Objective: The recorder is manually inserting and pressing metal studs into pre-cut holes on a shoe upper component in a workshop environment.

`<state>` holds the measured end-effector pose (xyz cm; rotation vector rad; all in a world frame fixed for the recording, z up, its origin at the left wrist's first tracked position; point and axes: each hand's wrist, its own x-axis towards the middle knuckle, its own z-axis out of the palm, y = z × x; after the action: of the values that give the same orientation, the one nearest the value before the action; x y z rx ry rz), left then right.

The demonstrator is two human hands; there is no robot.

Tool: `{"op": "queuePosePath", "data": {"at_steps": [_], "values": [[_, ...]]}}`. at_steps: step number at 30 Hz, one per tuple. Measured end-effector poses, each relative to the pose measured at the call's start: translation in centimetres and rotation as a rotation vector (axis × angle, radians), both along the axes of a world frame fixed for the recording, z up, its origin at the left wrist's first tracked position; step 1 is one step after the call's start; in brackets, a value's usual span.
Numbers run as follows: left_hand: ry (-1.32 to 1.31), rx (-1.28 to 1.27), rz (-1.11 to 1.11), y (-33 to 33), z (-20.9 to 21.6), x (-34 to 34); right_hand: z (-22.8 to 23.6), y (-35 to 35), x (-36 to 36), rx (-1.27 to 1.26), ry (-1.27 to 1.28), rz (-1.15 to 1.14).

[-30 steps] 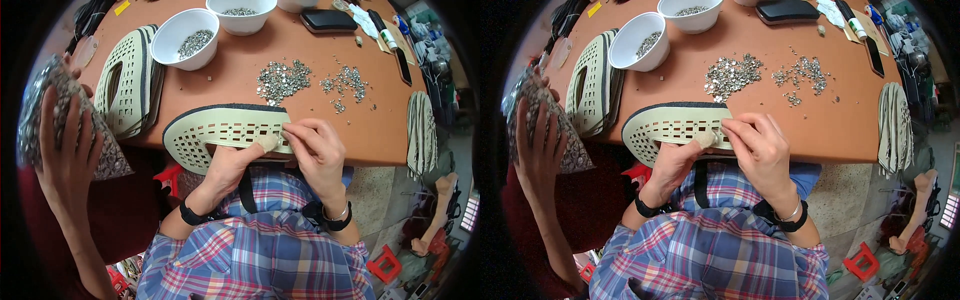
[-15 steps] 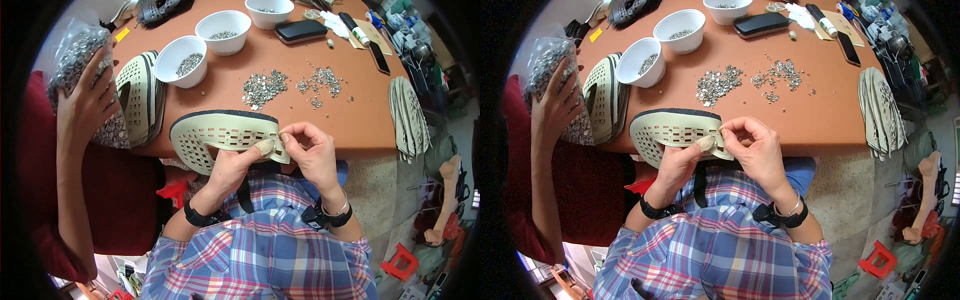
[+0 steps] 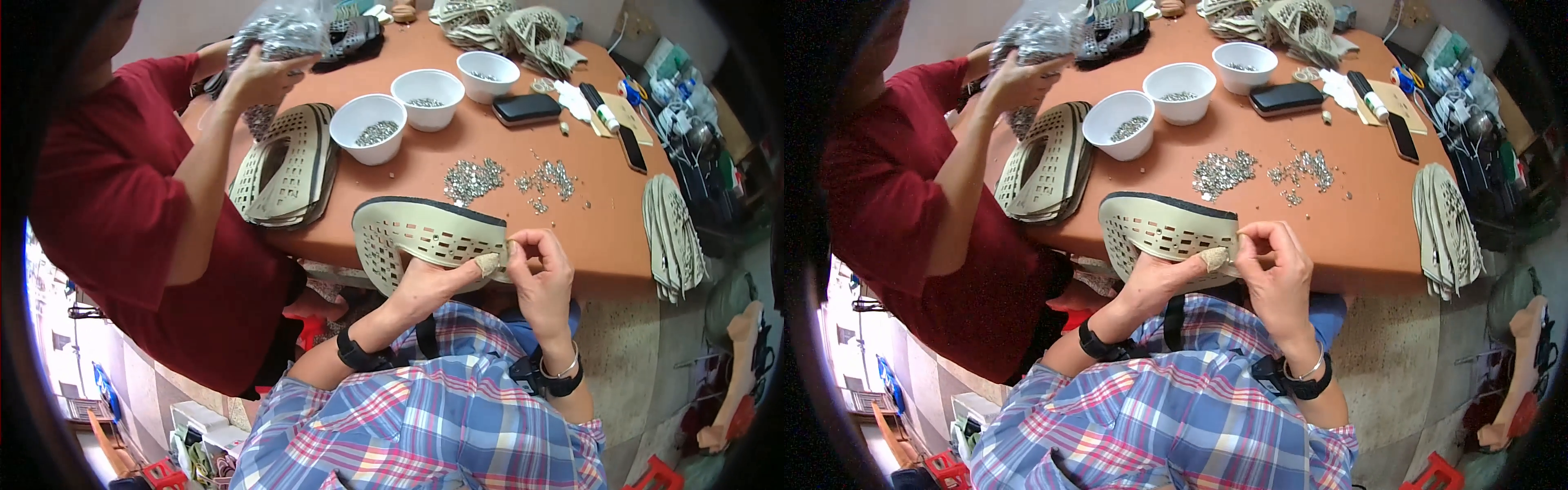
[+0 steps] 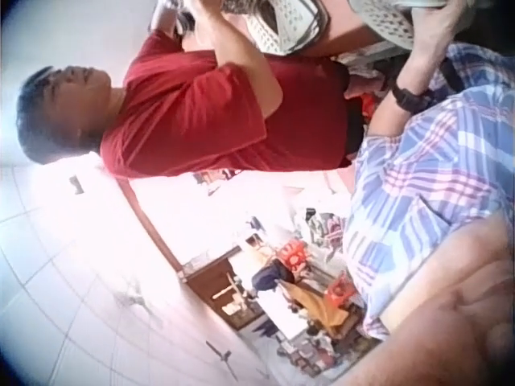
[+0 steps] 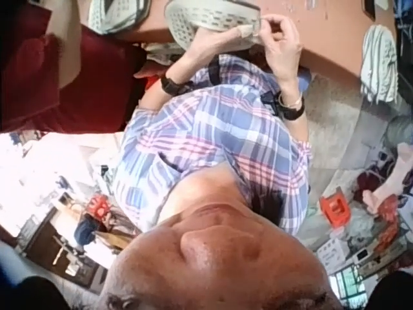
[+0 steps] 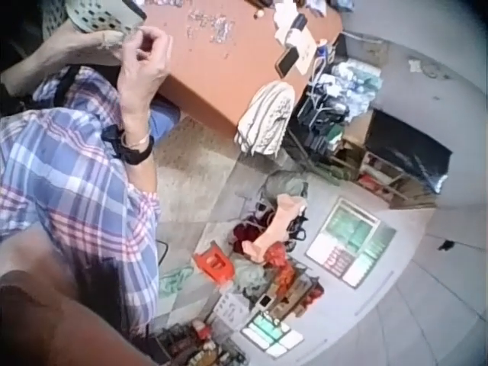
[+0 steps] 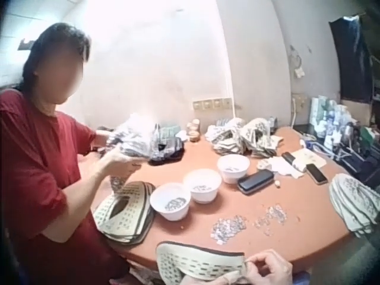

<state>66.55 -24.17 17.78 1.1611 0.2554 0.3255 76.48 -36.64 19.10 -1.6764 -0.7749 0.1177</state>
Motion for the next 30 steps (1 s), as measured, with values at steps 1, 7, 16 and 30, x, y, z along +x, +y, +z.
{"op": "queuePosePath", "data": {"at_steps": [1,7,16,30], "values": [[0.011,-0.030,-0.009,0.3,0.0,-0.5,0.0,0.1,0.0,0.003,-0.016,0.006],[-0.033,-0.114,-0.028,0.4,0.4,-0.4,0.1,-1.4,1.9,0.043,0.349,0.189],[-0.019,-0.175,-0.048,0.6,-0.8,0.3,0.6,-0.9,1.3,0.179,0.652,0.347],[0.006,-0.086,0.005,0.3,-0.9,0.4,0.0,0.5,0.0,0.267,0.445,0.158]]}}
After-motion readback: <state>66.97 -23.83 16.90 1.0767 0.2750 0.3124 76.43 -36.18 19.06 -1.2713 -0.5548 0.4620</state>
